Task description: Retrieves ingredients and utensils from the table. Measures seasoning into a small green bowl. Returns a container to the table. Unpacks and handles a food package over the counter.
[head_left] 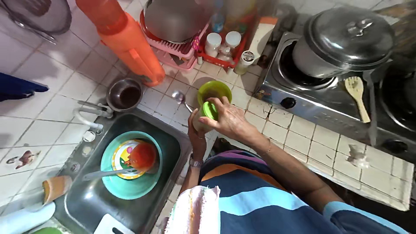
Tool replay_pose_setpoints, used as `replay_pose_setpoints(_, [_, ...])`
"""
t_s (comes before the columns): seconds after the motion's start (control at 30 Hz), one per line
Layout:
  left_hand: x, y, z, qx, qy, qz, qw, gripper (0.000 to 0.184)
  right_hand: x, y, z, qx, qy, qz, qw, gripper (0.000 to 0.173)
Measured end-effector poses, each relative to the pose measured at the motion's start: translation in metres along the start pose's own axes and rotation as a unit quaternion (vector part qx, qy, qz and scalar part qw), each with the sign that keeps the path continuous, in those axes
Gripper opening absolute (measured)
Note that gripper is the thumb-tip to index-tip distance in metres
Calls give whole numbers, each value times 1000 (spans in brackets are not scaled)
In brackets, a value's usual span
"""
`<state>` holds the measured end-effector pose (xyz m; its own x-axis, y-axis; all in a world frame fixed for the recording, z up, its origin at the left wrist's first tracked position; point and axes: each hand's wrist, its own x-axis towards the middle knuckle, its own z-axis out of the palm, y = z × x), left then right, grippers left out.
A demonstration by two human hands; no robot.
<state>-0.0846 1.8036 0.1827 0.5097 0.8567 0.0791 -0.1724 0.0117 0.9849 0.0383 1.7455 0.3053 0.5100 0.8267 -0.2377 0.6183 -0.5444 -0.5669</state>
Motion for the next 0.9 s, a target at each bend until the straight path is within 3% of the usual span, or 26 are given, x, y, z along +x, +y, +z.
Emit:
replay_pose_setpoints(0.07, [0,0,11,-100,75,-76,989,67,6,-16,13,-5,17,26,1000,82])
replay_pose_setpoints(0.13, [1,1,15,-114,119,-108,980,52,9,-23,32,-35,38,17,999,84])
replay_pose_setpoints(0.23, [-4,-1,5,-58,112,-115,985,54,7,-27,47,-70,49,-48,995,82])
replay_pose_setpoints(0.33, [-12,-2,4,-84,114,-123,982,53,3,-25,48,-112,17,-111,987,76])
replay_pose_setpoints(0.4, [-14,0,1,-100,100,-146,979,43,-1,-22,42,-126,-33,-166,977,70])
replay_pose_setpoints(0.47, [-15,0,-9,-18,80,-109,991,45,-10,-15,34,-119,-41,-244,962,69])
replay_pose_setpoints(0.53, [-8,3,-17,-65,84,-142,984,40,-23,-5,26,-77,32,-325,942,67])
replay_pose_setpoints(0.6, [5,7,-23,-210,108,-233,943,47,-36,8,16,-13,104,-340,935,63])
replay_pose_setpoints(0.67, [7,8,-31,-259,113,-263,922,54,-37,39,6,33,122,-273,954,68])
replay_pose_setpoints(0.8, [8,15,-30,-281,135,-270,911,53,-12,156,21,-9,85,1,996,89])
replay_pose_setpoints(0.9, [7,8,-34,-324,58,-227,917,58,-10,228,58,-43,90,94,991,87])
